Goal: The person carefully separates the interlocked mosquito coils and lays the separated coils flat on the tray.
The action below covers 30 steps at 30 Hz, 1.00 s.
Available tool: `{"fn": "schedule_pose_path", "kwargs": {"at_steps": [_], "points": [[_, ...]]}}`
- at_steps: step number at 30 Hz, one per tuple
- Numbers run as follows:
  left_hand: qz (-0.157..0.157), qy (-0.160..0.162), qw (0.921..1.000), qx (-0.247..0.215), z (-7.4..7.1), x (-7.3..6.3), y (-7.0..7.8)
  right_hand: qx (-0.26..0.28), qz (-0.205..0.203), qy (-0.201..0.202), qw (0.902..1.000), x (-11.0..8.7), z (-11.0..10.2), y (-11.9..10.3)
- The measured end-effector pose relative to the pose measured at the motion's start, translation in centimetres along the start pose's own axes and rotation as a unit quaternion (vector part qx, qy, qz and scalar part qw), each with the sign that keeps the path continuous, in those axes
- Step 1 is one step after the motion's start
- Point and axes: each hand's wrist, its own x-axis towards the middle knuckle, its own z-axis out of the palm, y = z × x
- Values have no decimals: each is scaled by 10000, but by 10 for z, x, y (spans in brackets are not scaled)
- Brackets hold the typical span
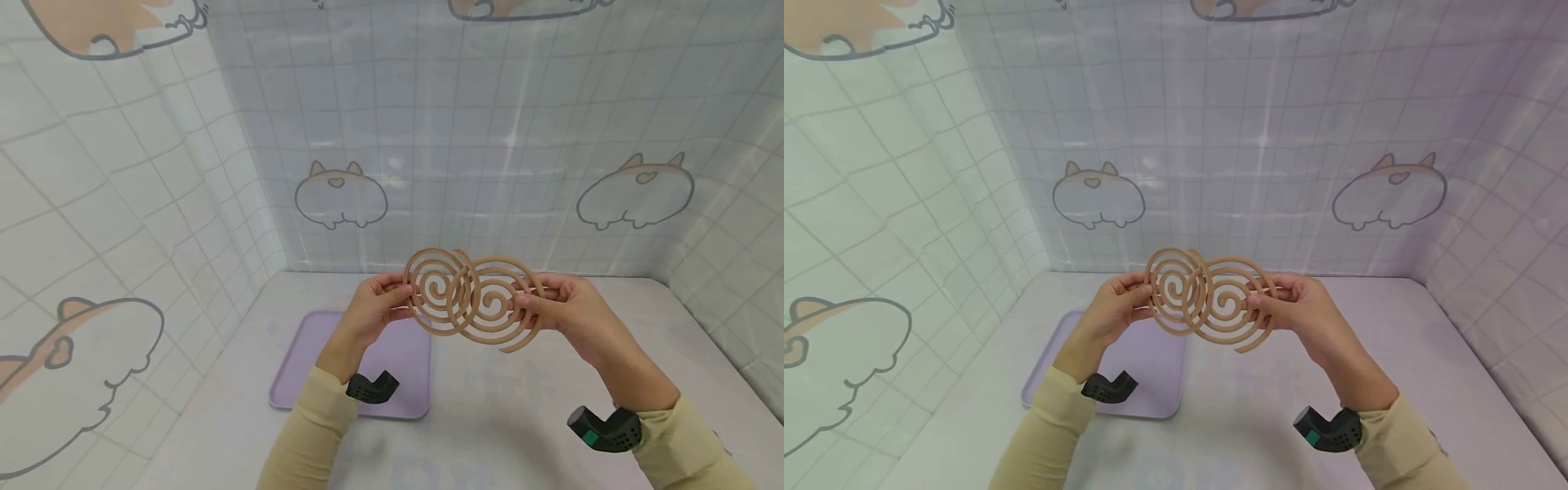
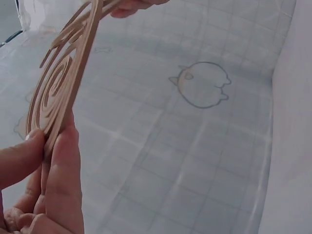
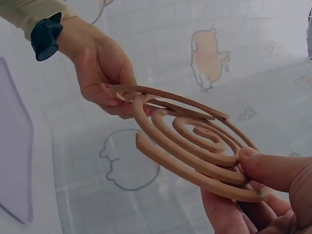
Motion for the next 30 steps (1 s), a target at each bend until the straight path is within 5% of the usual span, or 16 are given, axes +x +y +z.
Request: {"fn": "schedule_pose_path", "kwargs": {"at_steps": [5, 12, 19, 26, 30], "points": [[175, 425, 9983, 345, 3, -4, 3, 458, -121, -121, 9988, -1, -5, 6], [553, 870, 9898, 987, 3, -9, 8, 383, -225, 213, 9988, 1, -9, 12], [463, 1116, 9848, 1249, -2, -15, 12, 419, -241, 193, 9986, 3, -10, 16], [533, 1354, 9765, 1590, -16, -20, 18, 352, -212, 343, 9986, 3, -16, 19], [746, 1415, 9625, 2192, -31, -25, 22, 220, -137, 425, 9988, 1, -20, 21]]}}
